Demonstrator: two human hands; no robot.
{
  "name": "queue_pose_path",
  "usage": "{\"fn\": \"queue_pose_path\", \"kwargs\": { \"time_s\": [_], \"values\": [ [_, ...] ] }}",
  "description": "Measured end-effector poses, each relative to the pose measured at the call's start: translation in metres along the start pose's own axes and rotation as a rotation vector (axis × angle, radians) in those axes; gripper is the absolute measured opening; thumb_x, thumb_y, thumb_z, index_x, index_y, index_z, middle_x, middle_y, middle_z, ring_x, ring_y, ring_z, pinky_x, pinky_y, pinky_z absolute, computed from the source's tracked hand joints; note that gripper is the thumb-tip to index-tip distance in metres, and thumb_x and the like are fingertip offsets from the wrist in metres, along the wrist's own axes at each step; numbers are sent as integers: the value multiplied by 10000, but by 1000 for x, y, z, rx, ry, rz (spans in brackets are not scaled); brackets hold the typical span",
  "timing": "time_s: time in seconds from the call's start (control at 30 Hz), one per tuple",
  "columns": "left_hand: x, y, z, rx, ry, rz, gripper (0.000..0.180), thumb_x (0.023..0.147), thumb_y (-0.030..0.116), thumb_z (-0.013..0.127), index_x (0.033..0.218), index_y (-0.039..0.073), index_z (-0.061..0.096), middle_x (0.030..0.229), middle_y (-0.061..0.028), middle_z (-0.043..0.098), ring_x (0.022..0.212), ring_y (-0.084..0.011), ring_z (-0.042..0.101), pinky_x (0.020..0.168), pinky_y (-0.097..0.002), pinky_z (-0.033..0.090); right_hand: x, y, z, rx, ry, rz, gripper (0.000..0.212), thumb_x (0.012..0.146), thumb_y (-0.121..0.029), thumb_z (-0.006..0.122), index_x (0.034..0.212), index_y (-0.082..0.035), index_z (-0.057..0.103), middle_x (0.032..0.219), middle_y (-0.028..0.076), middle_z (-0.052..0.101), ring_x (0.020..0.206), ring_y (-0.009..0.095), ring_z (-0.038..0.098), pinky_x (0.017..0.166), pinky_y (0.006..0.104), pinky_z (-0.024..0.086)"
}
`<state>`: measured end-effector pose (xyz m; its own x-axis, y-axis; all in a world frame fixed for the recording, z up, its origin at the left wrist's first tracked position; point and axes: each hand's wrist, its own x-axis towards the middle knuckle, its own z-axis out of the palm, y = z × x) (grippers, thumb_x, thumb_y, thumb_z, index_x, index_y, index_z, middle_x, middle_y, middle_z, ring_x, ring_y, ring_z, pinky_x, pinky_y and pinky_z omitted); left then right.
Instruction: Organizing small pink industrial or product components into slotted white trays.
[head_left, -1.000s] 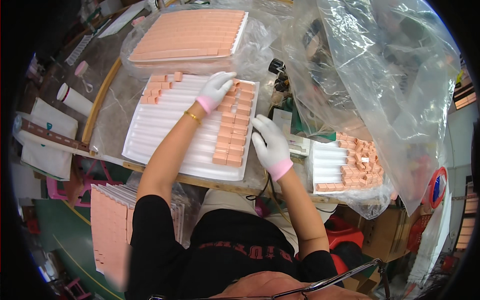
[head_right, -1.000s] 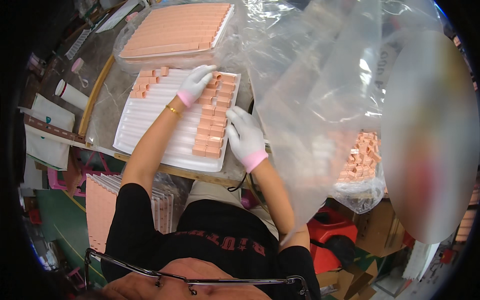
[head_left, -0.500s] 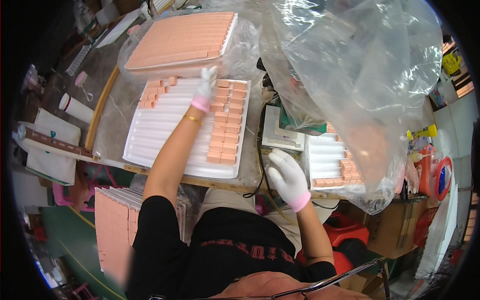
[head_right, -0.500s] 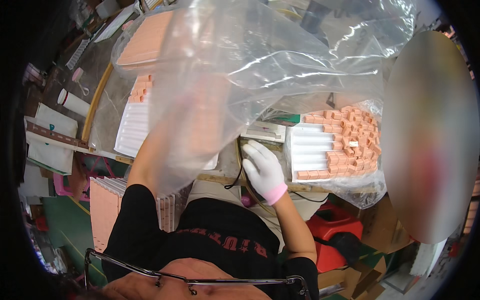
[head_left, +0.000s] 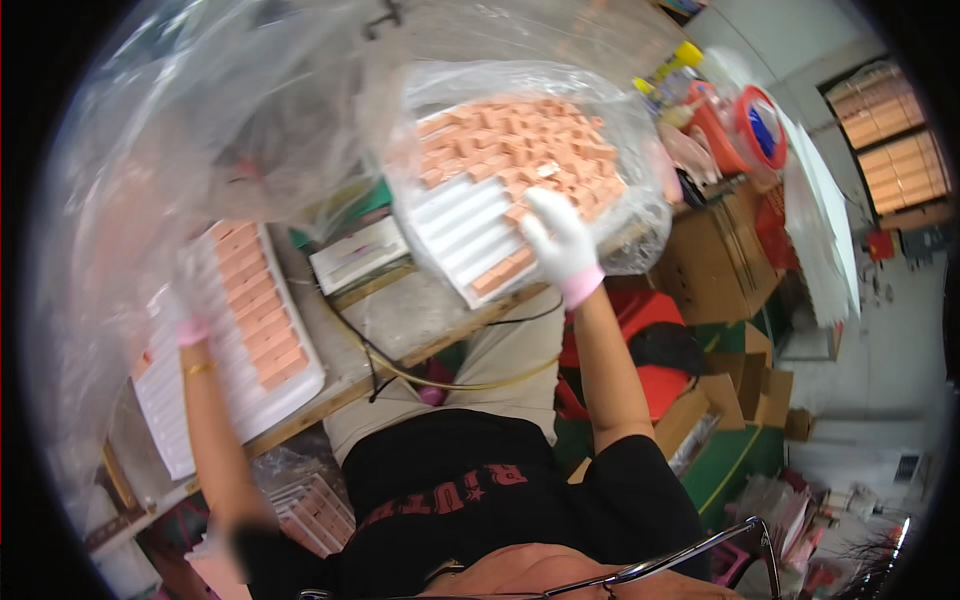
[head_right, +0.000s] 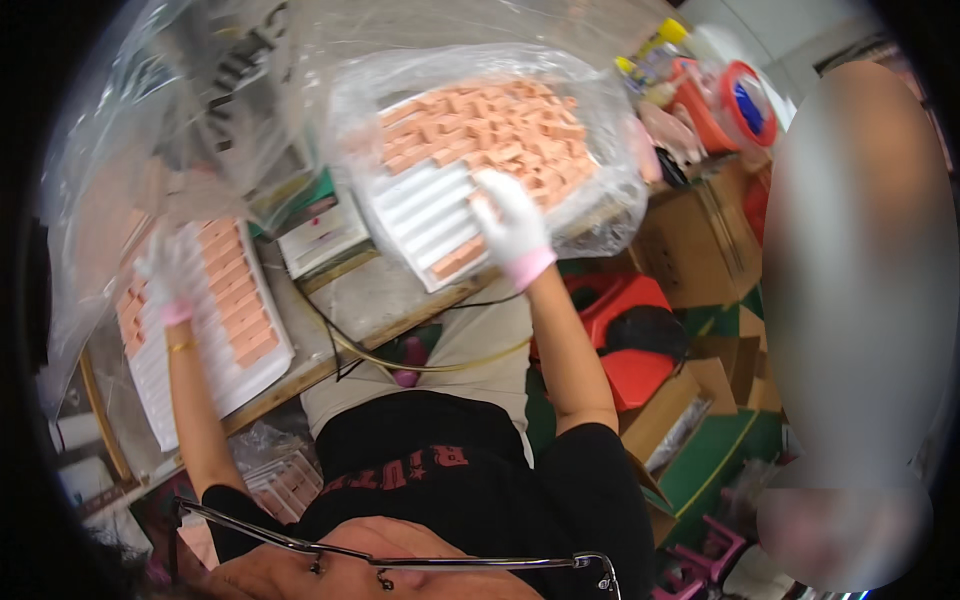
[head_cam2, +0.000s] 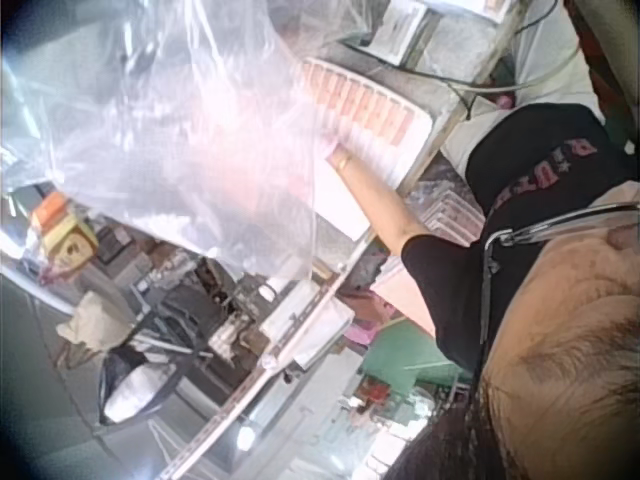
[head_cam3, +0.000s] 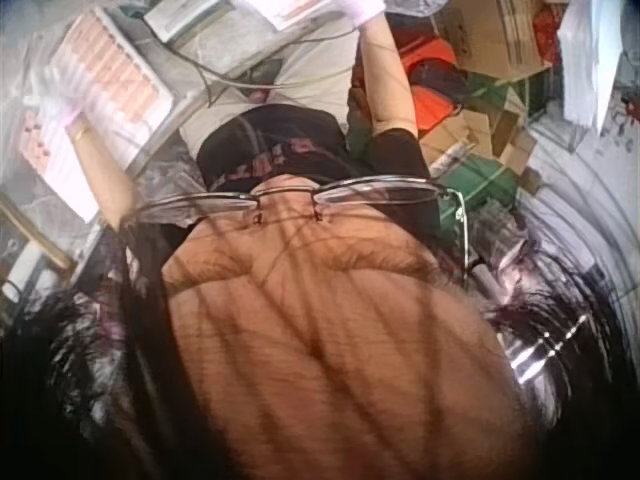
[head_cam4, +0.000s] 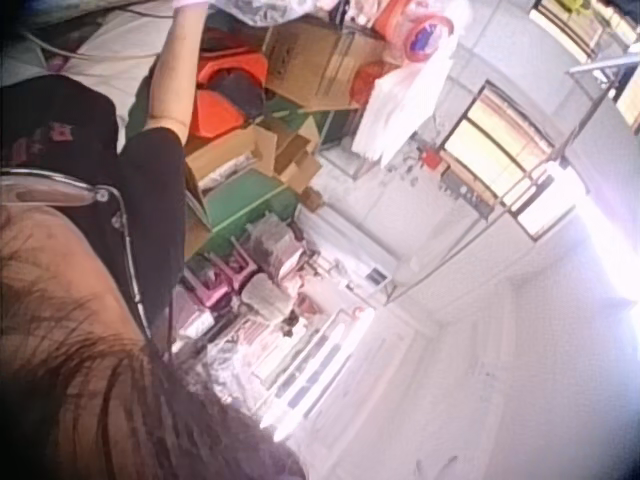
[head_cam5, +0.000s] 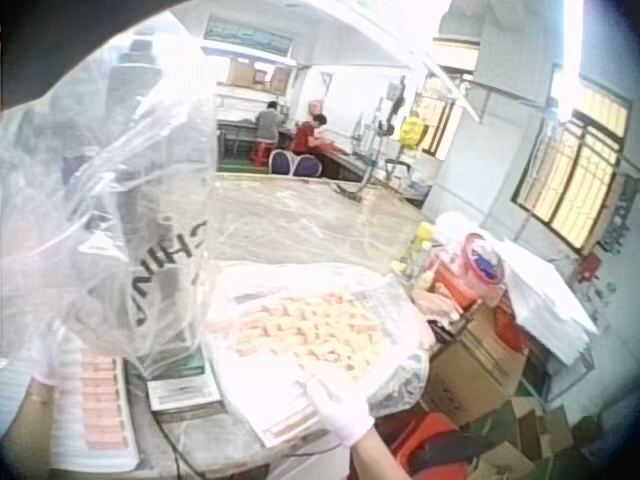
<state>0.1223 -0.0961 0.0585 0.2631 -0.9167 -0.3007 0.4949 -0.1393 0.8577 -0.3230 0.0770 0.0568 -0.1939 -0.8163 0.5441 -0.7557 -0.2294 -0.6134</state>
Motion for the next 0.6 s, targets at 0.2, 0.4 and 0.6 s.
{"fn": "queue_pose_path", "kwargs": {
  "time_s": [0.2,0.4,0.6],
  "values": [
    [70,53,-135,450,77,284,651,957,493,262,1417,32,258,1392,-152,389,1280,-254,379,1056,-351,292,13,95,-81,-477,-7,248,406,774,-225,654,1113,-12,584,1100,176,597,1019,322,570,904,384,442],
    [76,80,-210,373,574,625,538,972,374,315,1346,-6,388,1259,-195,531,1167,-280,497,1000,-381,355,46,75,-41,-722,-119,173,706,697,-510,687,1252,-112,506,1280,201,468,1177,371,441,967,455,375],
    [77,95,-343,1133,528,827,331,941,170,404,1151,-14,583,1164,-173,593,1067,-292,558,954,-345,419,75,53,3,-877,-453,142,781,677,-621,645,1281,-149,498,1250,161,496,1142,301,484,916,422,414]
  ]
}}
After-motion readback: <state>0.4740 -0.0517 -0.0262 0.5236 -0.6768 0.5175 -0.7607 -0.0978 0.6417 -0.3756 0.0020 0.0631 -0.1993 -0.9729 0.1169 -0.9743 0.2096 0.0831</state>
